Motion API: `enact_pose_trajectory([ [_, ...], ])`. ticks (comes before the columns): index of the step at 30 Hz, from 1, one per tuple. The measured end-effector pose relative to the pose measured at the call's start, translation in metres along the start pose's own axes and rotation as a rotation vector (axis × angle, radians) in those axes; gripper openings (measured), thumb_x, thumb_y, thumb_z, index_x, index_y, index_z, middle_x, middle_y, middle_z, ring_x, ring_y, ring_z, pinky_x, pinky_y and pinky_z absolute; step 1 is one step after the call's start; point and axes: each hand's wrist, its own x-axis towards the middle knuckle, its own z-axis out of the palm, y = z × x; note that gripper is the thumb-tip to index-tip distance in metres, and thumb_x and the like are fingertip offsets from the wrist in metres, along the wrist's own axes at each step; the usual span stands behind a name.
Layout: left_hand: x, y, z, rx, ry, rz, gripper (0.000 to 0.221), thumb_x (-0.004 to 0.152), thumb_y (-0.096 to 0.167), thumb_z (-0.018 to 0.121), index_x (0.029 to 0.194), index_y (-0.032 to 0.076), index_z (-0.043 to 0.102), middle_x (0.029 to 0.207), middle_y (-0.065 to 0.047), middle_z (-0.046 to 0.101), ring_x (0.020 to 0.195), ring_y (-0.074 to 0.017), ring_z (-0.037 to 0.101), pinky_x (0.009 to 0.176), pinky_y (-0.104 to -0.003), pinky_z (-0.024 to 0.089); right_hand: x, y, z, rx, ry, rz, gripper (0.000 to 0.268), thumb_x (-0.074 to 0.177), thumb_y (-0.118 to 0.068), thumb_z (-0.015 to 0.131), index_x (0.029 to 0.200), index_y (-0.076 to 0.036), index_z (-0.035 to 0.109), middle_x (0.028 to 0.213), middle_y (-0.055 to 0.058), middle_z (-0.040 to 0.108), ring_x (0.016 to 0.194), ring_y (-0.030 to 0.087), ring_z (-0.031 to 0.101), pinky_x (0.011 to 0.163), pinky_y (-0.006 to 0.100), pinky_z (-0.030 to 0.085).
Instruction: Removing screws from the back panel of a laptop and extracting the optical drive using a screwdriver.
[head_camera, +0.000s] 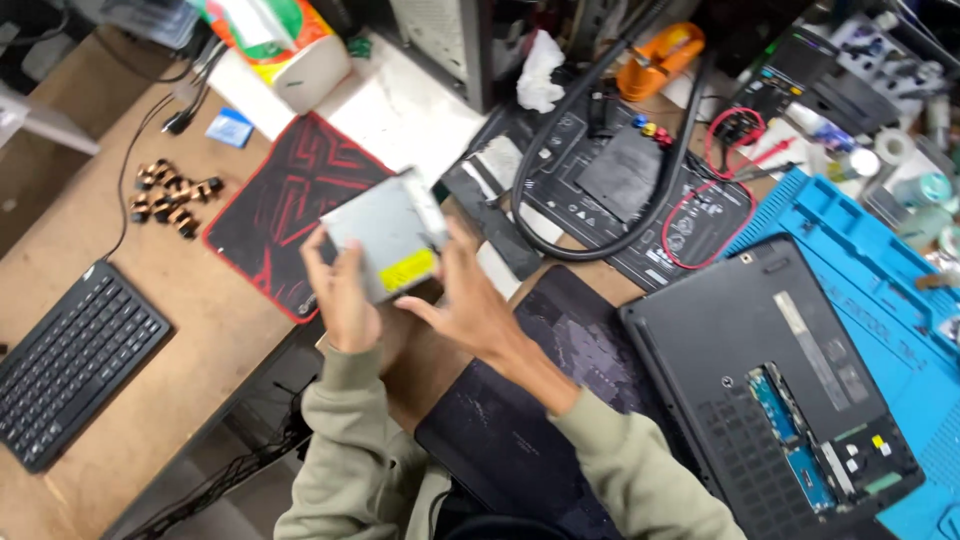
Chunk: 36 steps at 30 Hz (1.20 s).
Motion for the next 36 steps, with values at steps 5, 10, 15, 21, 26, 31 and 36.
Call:
enact_pose_trajectory([
  [5,0.067,-0.048,-0.075,0.010,0.235,0.054,0.043,0.103,0.008,0.060,0.141,0.027,0.050,0.110,-0.018,0.070,0.096,-0.0202,0.068,0.083,-0.035,0.055,0.034,0.040,0.102,-0.006,-0.155,-0.159,0.039,0.090,-0.029,0.075,0.104,-0.009,0.046,0.158,0.025,0.036,0.097,0.045,0.071,0.084,0.049,0.060],
  [10,0.105,-0.065,-0.112,0.076,0.268,0.087,0.047,0.105,0.004,0.057,0.146,0.023,0.043,0.112,-0.022,0.070,0.096,-0.0241,0.073,0.079,-0.038,0.061,0.058,0.051,0.142,0.053,-0.241,-0.238,0.025,0.097,-0.016,0.065,0.102,-0.013,0.041,0.151,0.026,0.042,0.115,0.044,0.067,0.092,0.045,0.057],
  [15,0.122,-0.077,-0.115,0.342,0.355,0.239,0.061,0.095,-0.006,0.065,0.152,0.003,0.046,0.114,-0.010,0.050,0.095,-0.0117,0.044,0.086,-0.021,0.046,0.072,0.052,0.148,-0.003,-0.230,-0.324,0.017,0.100,-0.013,0.059,0.108,-0.006,0.046,0.143,0.035,0.049,0.123,0.051,0.058,0.107,0.055,0.045],
  [21,0.090,-0.043,-0.082,0.492,0.362,0.186,0.068,0.097,0.005,0.069,0.157,0.028,0.045,0.138,-0.018,0.042,0.125,-0.0301,0.036,0.108,-0.048,0.022,0.091,0.076,0.172,-0.084,-0.275,-0.263,0.062,0.100,-0.020,0.060,0.151,0.005,0.034,0.105,0.012,0.066,0.114,0.034,0.066,0.110,0.053,0.044],
  [26,0.082,-0.029,-0.066,0.730,0.290,0.236,0.067,0.098,0.018,0.072,0.157,0.030,0.042,0.150,-0.022,0.036,0.138,-0.0410,0.028,0.111,-0.059,0.019,0.092,0.067,0.142,-0.199,-0.217,-0.236,0.043,0.096,-0.027,0.061,0.129,-0.003,0.048,0.097,0.010,0.064,0.103,0.036,0.065,0.092,0.054,0.049],
  [31,0.095,-0.031,-0.042,0.953,0.002,0.375,0.050,0.103,0.031,0.067,0.150,0.029,0.052,0.153,-0.027,0.031,0.144,-0.0577,0.016,0.110,-0.072,0.011,0.079,0.092,0.087,-0.569,0.065,-0.220,0.024,0.089,-0.025,0.062,0.104,-0.007,0.056,0.089,0.016,0.057,0.083,0.041,0.064,0.070,0.054,0.051],
  [36,0.107,-0.057,-0.031,1.139,-0.005,0.500,0.047,0.099,0.019,0.064,0.144,0.025,0.054,0.152,-0.019,0.037,0.146,-0.0501,0.024,0.112,-0.069,0.013,0.056,0.084,0.038,-0.874,0.196,-0.055,0.026,0.095,-0.025,0.061,0.108,-0.004,0.050,0.118,0.019,0.055,0.112,0.041,0.059,0.092,0.046,0.050],
])
